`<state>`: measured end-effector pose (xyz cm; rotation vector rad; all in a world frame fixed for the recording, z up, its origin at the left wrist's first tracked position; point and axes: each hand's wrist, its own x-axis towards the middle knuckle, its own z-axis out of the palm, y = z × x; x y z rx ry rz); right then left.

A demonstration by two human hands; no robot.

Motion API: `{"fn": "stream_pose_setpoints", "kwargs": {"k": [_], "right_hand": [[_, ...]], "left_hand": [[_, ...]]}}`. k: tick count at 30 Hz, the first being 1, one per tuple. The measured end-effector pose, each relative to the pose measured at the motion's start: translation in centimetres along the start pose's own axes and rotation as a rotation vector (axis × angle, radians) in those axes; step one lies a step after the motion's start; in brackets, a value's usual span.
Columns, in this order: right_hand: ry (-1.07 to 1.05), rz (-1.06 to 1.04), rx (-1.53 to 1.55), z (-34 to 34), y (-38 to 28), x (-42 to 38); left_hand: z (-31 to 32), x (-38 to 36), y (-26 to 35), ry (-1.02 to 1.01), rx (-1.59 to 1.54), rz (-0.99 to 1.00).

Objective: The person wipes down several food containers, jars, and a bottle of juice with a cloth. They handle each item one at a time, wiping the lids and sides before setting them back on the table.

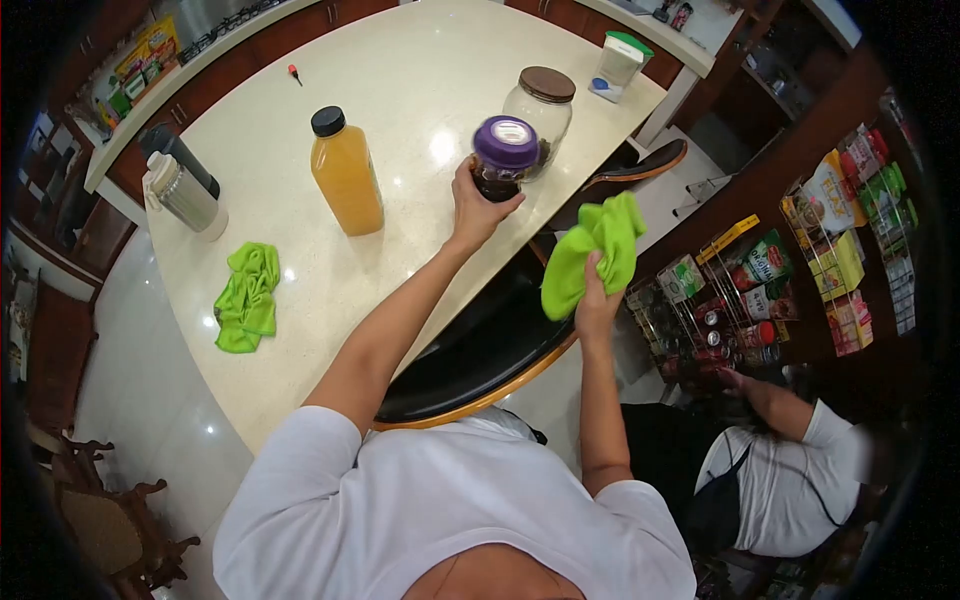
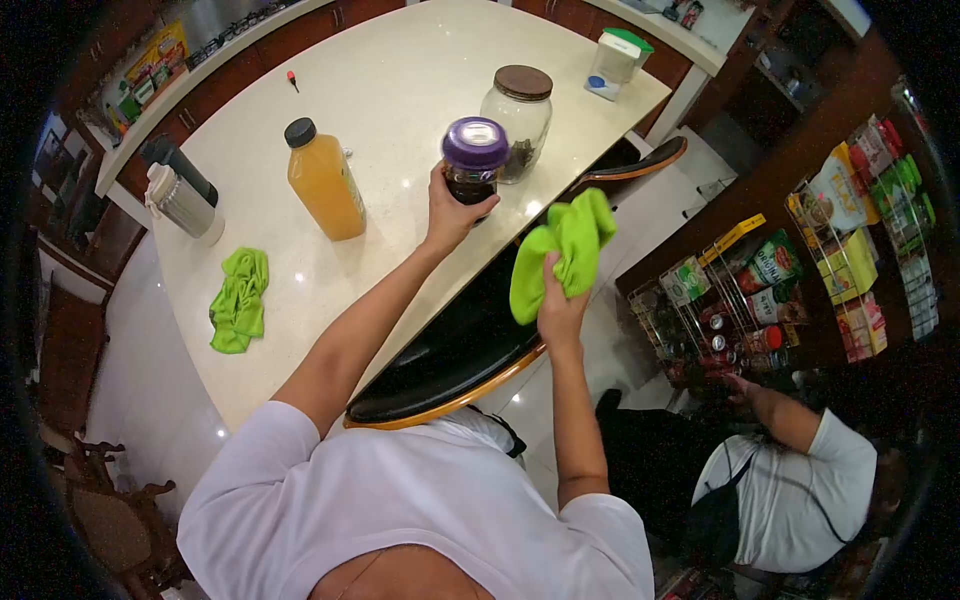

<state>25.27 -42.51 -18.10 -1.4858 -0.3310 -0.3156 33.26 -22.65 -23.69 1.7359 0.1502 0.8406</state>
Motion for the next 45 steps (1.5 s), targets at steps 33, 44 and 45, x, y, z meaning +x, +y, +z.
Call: {"fn": "stream_pose_setpoints", "kwargs": {"k": [33,44,45], "right_hand": [[-0.673,0.038,0.086,26.7,-1.6,7.0],[-0.557,0.397,0.437,19.1,0.3,3.3],[-0.641,0.345,0.309,18.8,-0.3,3.4]], "left_hand": [[-17.6,0.3,0.0,0.005,0.009,0.242],[-18.1,-0.3,-0.8,-0.054,0.048,0.036],[-17.9,-0.1,-0.9,-0.056,-0.092,-0.027]]}}
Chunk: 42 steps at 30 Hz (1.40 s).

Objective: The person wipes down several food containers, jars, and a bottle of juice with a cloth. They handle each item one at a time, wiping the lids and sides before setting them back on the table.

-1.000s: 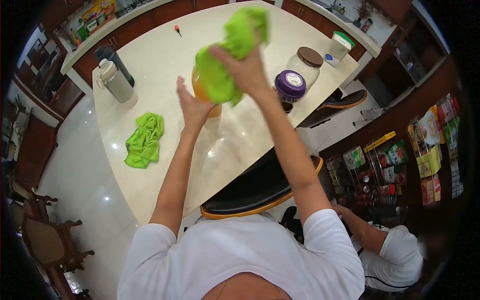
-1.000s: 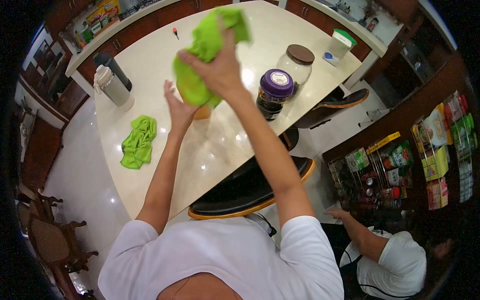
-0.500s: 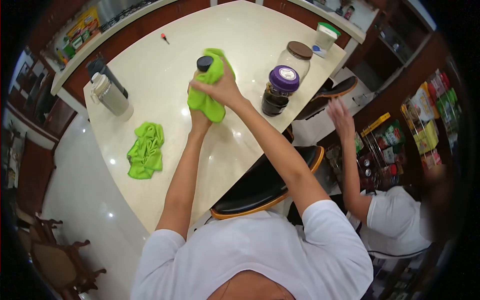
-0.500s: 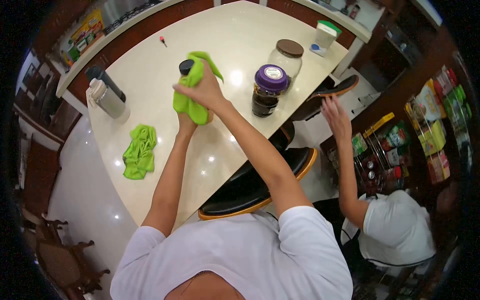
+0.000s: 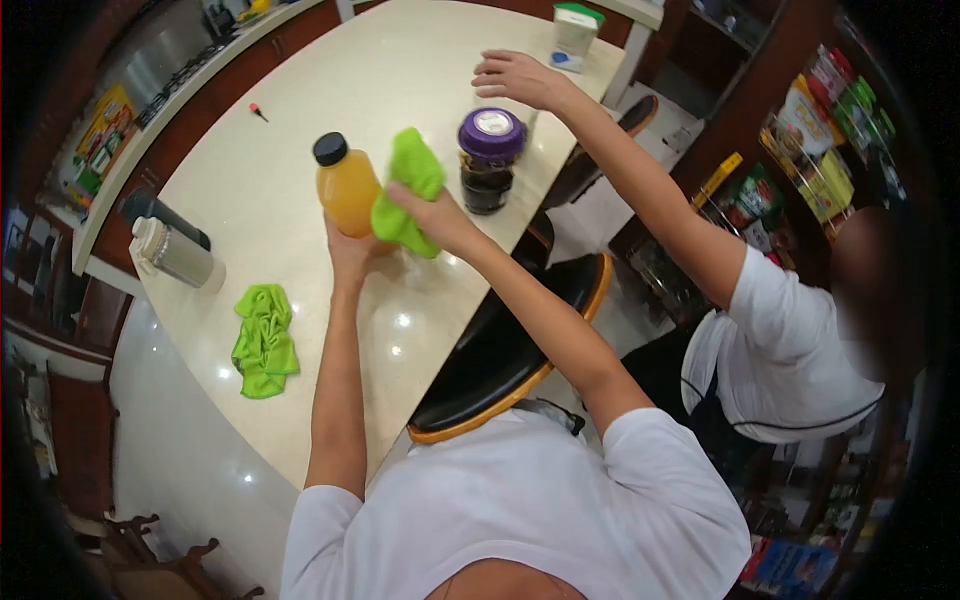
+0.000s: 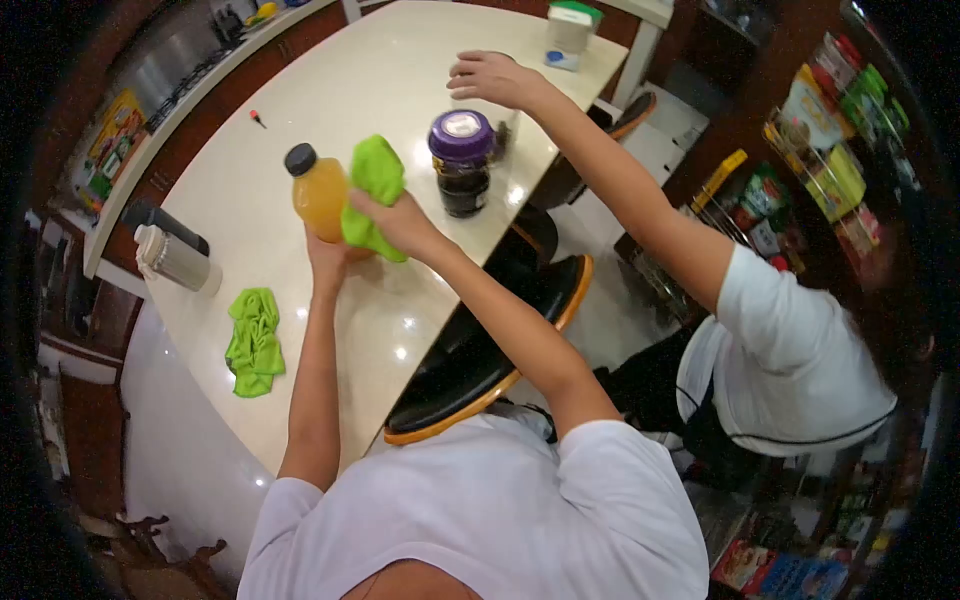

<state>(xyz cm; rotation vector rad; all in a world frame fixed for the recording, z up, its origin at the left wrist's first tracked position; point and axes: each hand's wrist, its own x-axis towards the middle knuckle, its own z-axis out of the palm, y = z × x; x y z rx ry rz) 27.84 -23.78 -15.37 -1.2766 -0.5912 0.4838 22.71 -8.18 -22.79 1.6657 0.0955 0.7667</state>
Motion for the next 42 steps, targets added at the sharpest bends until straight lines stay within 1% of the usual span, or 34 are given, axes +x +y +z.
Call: {"fn": "stream_pose_setpoints", "kwargs": {"k": [1,3,4,5,6,7,9,10,11,12,13,14,15,16,17,19,20,22,24,25,27,28,29,30,31,32,33,34,35,36,38,39,41,42], "right_hand": [[0.021,0.008,0.007,0.2,0.4,-0.1],[-0.084,-0.121,-0.238,1.1,1.2,0.8],[-0.074,-0.131,-0.236,1.3,2.1,1.0],[-0.101,-0.107,-0.086,1.3,4.1,1.2],[-0.13,-0.083,0.066,1.6,4.6,0.9],[-0.125,-0.089,0.07,1.2,5.1,0.5],[-0.283,0.299,-0.023,-0.5,4.8,-2.0],[-0.287,0.303,-0.018,-0.5,4.9,-3.4],[-0.23,0.092,-0.23,0.0,4.8,-4.8],[-0.181,-0.125,-0.433,0.6,4.2,-5.6],[-0.126,-0.16,-0.575,1.2,3.5,-5.6],[-0.069,-0.2,-0.714,1.9,2.3,-5.2],[0.052,-0.381,-0.816,2.7,1.6,-3.8],[0.075,-0.451,-0.868,3.5,-0.5,-2.9],[0.065,-0.453,-0.859,4.1,-2.5,-2.0],[-0.124,-0.391,-0.482,4.3,-5.3,-0.7],[-0.129,-0.391,-0.482,3.9,-5.5,-0.4],[-0.462,0.104,-0.055,2.7,-5.8,-0.5],[-0.424,-0.104,-0.146,1.8,-3.2,-4.2],[-0.395,-0.228,-0.069,1.7,-1.4,-6.5],[-0.269,-0.39,-0.224,2.8,-2.3,-9.8],[-0.172,-0.506,-0.302,3.1,-2.7,-9.8],[-0.069,-0.617,-0.374,3.3,-3.0,-9.5],[-0.068,-0.614,-0.37,3.5,-4.3,-9.1],[-0.18,-0.43,-0.269,3.6,-6.3,-8.4],[-0.289,-0.246,-0.166,3.6,-8.3,-7.4],[-0.288,-0.246,-0.162,3.2,-10.3,-5.9],[-0.369,0.014,0.107,2.4,-12.2,-4.2],[-0.442,0.28,0.374,2.0,-13.0,-3.6],[-0.442,0.284,0.373,2.0,-12.9,-3.9],[-0.38,0.072,0.425,2.2,-12.8,-4.6],[-0.383,0.069,0.418,2.3,-12.3,-5.5],[-0.12,-0.39,0.059,2.2,-10.3,-8.3],[0.007,-0.515,-0.125,2.5,-9.0,-9.1]], "left_hand": [[0.0,-0.2,-0.1,-0.02,-0.001,-0.012],[0.1,0.3,0.9,0.033,-0.133,-0.056],[0.4,-0.1,1.6,0.053,-0.141,-0.042],[0.4,-0.5,2.1,0.043,-0.139,-0.032],[0.2,-0.9,2.3,0.037,-0.253,-0.146],[-0.1,-1.3,2.5,0.033,-0.365,-0.266],[-0.8,-2.3,2.0,0.029,-0.452,-0.263],[-1.3,-2.7,1.7,0.035,-0.542,-0.258],[-1.4,-2.7,1.9,0.049,-0.535,-0.258],[-1.2,-2.7,2.3,0.062,-0.654,-0.319],[-1.2,-2.7,2.6,0.083,-0.772,-0.374],[-1.0,-2.8,2.3,0.102,-0.713,-0.348],[-1.2,-3.0,2.0,0.041,-0.675,-0.291],[-0.9,-3.1,2.5,0.066,-0.656,-0.282],[-0.5,-3.2,3.5,0.083,-0.64,-0.274],[0.1,-3.3,6.2,0.081,-0.595,-0.235],[0.3,-3.3,7.3,0.077,-0.554,-0.194],[-0.3,-3.8,8.7,0.063,-0.589,-0.145],[-1.2,-3.6,9.3,0.035,-0.632,-0.057],[-1.7,-3.4,9.5,0.042,-0.631,-0.046],[-1.9,-3.1,10.4,-0.117,-0.769,0.026],[-1.5,-3.4,11.1,-0.054,-0.719,-0.007],[-1.3,-3.9,11.4,-0.053,-0.714,-0.016],[-1.0,-4.3,11.7,-0.031,-0.701,-0.06],[-0.6,-4.6,11.9,-0.008,-0.689,-0.101],[-0.4,-5.3,12.2,-0.095,-0.653,-0.091],[-0.6,-5.5,10.9,-0.095,-0.65,-0.092],[-1.0,-5.7,8.4,-0.353,-0.855,-0.156],[-0.8,-5.9,8.0,-0.613,-1.057,-0.221],[-0.6,-6.5,7.7,-0.61,-1.06,-0.222],[0.2,-7.3,7.6,-0.477,-0.935,-0.258],[0.4,-7.2,8.8,-0.477,-0.938,-0.25],[0.7,-6.8,11.0,-0.339,-0.619,-0.288],[0.8,-6.1,10.7,-0.405,-0.729,-0.197]]}}
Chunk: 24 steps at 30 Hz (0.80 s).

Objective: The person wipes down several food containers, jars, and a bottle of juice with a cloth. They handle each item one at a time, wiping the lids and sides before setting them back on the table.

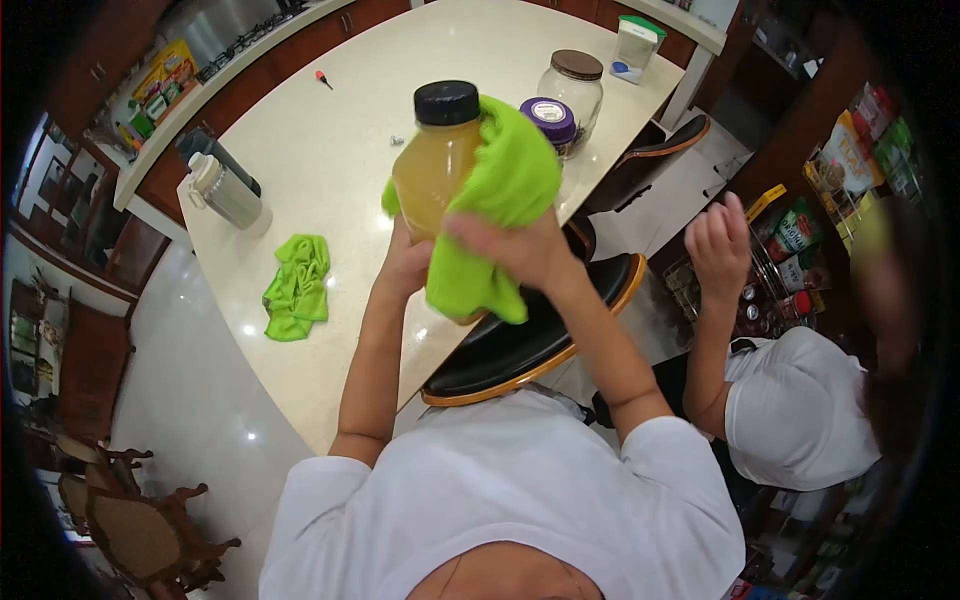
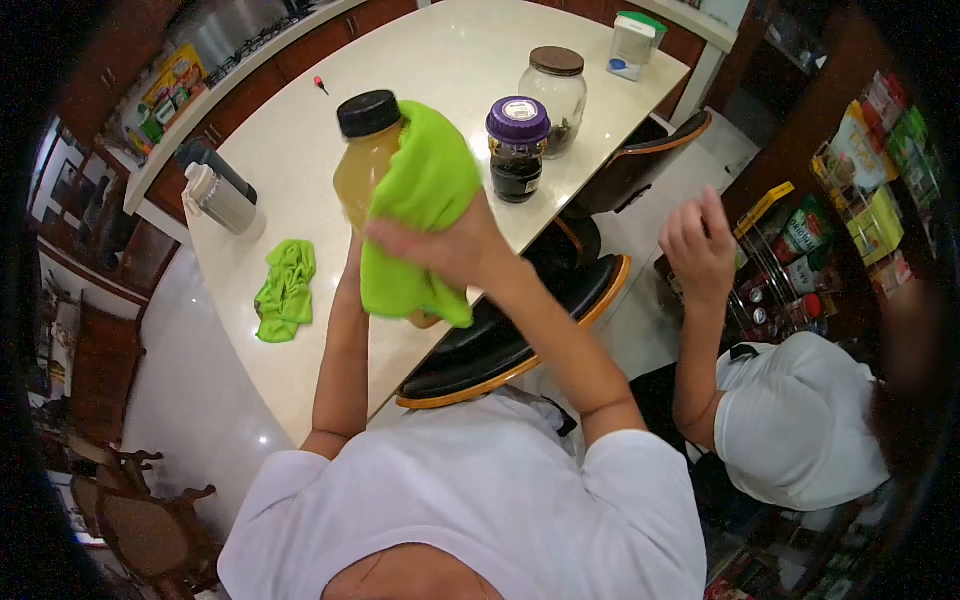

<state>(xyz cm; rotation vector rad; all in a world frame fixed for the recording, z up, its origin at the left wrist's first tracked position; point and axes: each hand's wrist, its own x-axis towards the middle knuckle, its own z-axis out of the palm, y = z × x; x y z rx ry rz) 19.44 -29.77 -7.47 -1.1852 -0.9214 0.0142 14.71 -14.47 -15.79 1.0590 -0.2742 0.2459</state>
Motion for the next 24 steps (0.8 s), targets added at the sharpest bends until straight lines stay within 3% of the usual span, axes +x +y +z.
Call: {"fn": "stream_pose_setpoints", "kwargs": {"k": [1,2,4,5,7,8,11,13,14,15,16,17,19,21,23,24], "right_hand": [[0.085,-0.117,-0.208,0.6,0.6,-0.7],[0.241,-0.211,-0.181,1.0,0.1,-0.3],[0.156,-0.067,-0.153,-0.5,-0.7,1.4],[0.064,0.052,-0.128,-1.4,-1.3,3.0],[0.097,0.091,-0.069,-2.4,-3.4,5.2],[0.093,0.069,-0.036,-2.9,-3.8,6.1],[0.098,0.022,-0.049,-3.8,-3.2,6.6],[-0.091,-0.628,-0.756,-3.8,-2.8,5.8],[-0.119,-0.703,-0.842,-2.7,-3.0,4.6],[-0.152,-0.694,-0.936,-1.8,-2.8,2.9],[-0.176,-0.685,-1.04,-1.1,-2.2,1.0],[-0.177,-0.693,-1.022,-0.7,-0.3,-1.3],[-0.201,-0.644,-0.953,-0.8,3.5,-6.0],[-0.313,-0.48,-1.076,-1.8,6.9,-10.4],[-0.161,-0.127,-0.803,-1.4,5.7,-10.7],[-0.153,-0.117,-0.797,-0.5,5.8,-10.3]], "left_hand": [[0.0,0.7,-0.3,0.002,-0.003,0.002],[1.1,1.3,0.1,0.078,0.127,0.028],[3.7,1.7,0.5,0.202,0.335,0.12],[4.0,2.0,0.3,0.197,0.335,0.113],[4.5,2.3,0.1,0.128,0.698,0.316],[4.9,2.1,0.2,0.111,0.608,0.192],[4.7,1.4,-0.7,0.099,0.481,0.063],[3.7,1.3,-1.8,0.024,0.393,-0.016],[3.8,1.2,-2.4,0.12,0.402,0.016],[3.7,0.9,-3.3,0.209,0.412,0.04],[0.6,-0.1,-5.9,0.137,0.837,0.244],[-0.3,-0.7,-5.2,0.1,0.828,0.241],[-2.1,-0.9,-4.2,0.204,0.455,0.085],[-2.5,-0.1,-4.6,0.311,0.086,-0.097],[0.5,0.7,-3.6,0.492,0.135,0.041],[2.1,0.9,-2.7,0.493,0.055,0.048]]}}
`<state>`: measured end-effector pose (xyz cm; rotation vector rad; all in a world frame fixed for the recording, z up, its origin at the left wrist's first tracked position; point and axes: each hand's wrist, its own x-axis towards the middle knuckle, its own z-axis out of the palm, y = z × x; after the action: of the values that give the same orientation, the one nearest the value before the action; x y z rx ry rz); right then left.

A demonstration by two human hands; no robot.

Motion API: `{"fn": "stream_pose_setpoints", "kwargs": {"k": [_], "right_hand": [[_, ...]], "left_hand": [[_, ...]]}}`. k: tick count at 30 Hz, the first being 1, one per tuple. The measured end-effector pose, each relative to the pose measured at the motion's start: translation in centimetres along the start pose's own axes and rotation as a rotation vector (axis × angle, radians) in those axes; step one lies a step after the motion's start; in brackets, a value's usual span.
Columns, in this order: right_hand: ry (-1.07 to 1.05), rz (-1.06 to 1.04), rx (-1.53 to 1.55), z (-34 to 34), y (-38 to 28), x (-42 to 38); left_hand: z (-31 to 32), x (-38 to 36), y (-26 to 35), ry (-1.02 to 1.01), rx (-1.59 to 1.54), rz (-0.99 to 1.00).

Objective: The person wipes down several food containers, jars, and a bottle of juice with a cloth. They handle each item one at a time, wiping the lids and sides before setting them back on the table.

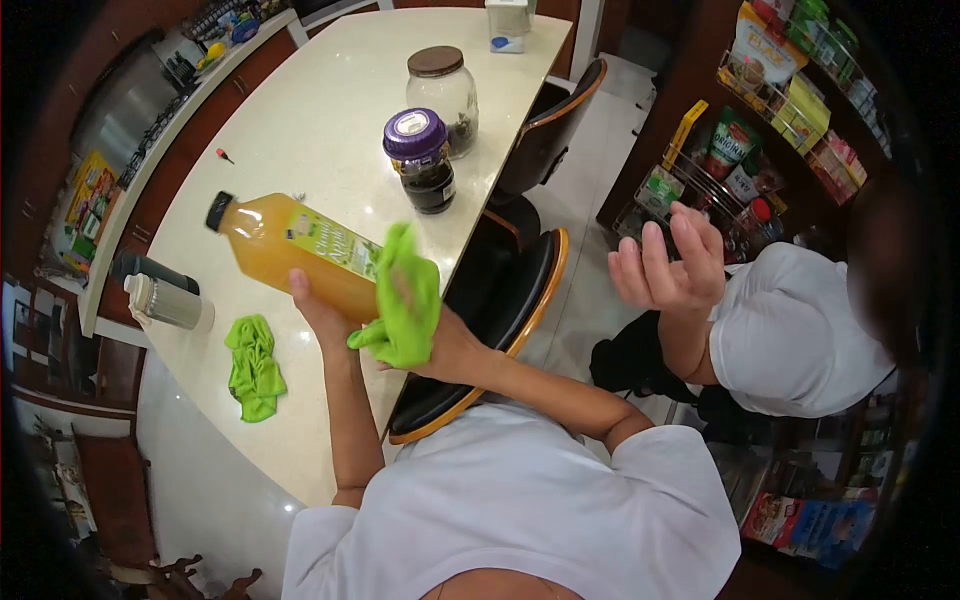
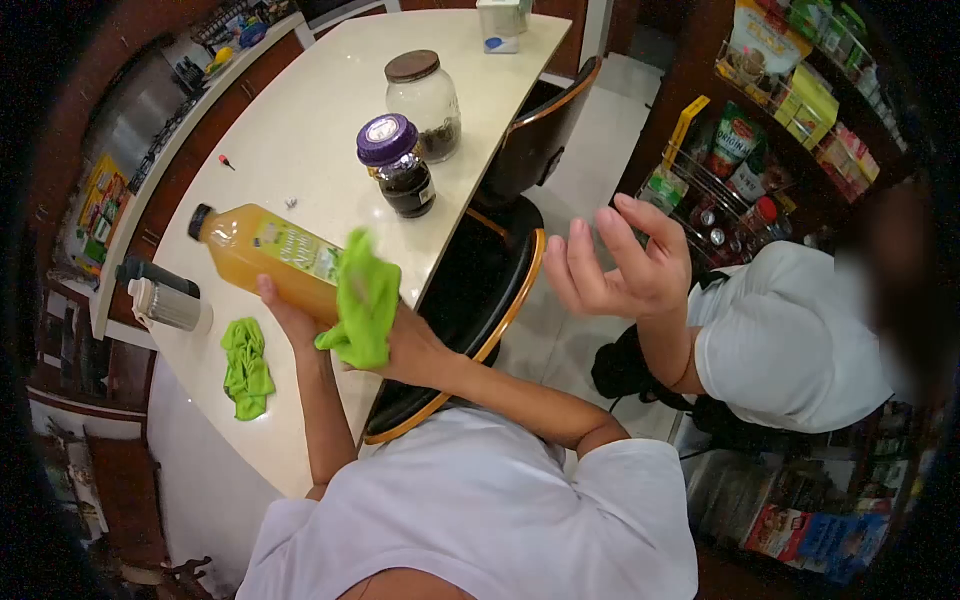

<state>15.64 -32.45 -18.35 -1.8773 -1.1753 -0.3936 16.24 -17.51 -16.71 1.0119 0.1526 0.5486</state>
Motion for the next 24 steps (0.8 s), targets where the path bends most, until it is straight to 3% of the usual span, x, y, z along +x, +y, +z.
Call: {"fn": "stream_pose_setpoints", "kwargs": {"k": [2,5,7,8,10,13,15,17,18,21,24], "right_hand": [[0.554,0.345,0.827,2.3,-1.4,1.1],[0.252,0.906,1.41,-0.2,0.0,4.3],[0.047,0.944,1.885,-0.7,1.4,4.8],[0.131,0.95,1.819,-0.6,1.3,5.1],[0.125,0.954,1.846,0.8,3.5,4.3],[0.073,1.083,1.794,-0.1,4.7,3.3],[0.14,1.16,1.453,-1.2,3.9,2.4],[0.161,1.096,1.361,-2.7,3.4,2.3],[0.195,1.011,1.3,-3.3,3.5,2.1],[0.207,0.881,1.173,-3.5,4.5,1.7],[0.259,0.282,0.309,-2.6,4.9,2.2]], "left_hand": [[1.8,-1.1,0.6,0.058,-0.061,0.021],[0.2,-0.2,-1.2,0.179,0.078,0.218],[-1.4,1.3,-2.8,0.099,0.067,0.476],[-1.7,1.7,-2.8,0.114,0.073,0.484],[-2.0,2.1,-3.0,-0.046,0.489,0.598],[1.5,1.7,-2.1,-0.142,0.395,0.572],[2.8,2.2,-3.0,-0.088,0.324,0.544],[3.7,3.2,-3.5,-0.062,0.416,0.683],[3.0,4.2,-4.5,-0.006,0.652,0.711],[3.2,5.1,-7.9,0.134,0.611,0.598],[2.5,6.1,-11.0,0.197,0.675,0.655]]}}
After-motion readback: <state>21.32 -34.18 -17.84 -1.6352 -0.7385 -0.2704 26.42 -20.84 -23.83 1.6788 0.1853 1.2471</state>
